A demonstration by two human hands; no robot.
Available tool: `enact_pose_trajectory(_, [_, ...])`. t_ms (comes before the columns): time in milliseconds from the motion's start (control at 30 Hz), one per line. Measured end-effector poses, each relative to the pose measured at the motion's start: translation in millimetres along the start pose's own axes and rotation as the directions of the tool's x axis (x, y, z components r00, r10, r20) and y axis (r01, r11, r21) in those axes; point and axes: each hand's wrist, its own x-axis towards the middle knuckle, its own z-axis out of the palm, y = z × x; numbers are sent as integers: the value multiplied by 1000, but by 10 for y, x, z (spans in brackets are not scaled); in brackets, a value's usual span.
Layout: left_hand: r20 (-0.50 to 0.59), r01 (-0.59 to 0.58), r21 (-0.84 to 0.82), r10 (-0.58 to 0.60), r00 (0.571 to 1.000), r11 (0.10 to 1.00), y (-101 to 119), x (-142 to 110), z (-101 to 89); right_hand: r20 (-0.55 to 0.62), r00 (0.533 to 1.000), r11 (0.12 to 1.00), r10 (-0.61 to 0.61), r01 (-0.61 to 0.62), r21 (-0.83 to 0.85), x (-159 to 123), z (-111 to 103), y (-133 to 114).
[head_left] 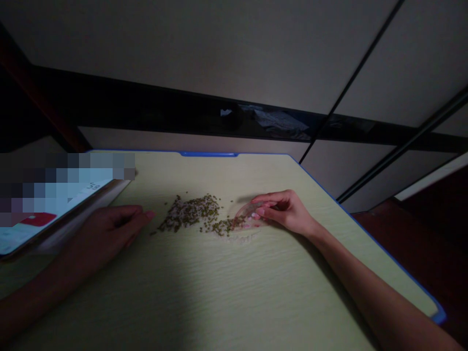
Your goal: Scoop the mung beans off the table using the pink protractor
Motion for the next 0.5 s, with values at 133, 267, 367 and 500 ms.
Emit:
enact_pose_trajectory(133, [-2,16,-2,-16,1000,1000,39,0,-3,-51,998,1000,26,-27,0,8,-21,-16])
enact_pose_trajectory(267, [-8,-9,-1,9,1000,1000,20,7,13,-79,997,999,18,-22,-47,15,-18,-18])
enact_pose_trajectory(367, [3,-21,12,21,1000,1000,-20,15,29,-74,997,997,-12,6,-81,16,-10,-2])
enact_pose_trajectory(500, [-3,-2,16,2,1000,1000,-34,15,21,-60,997,995,-39,34,-90,17,6,2])
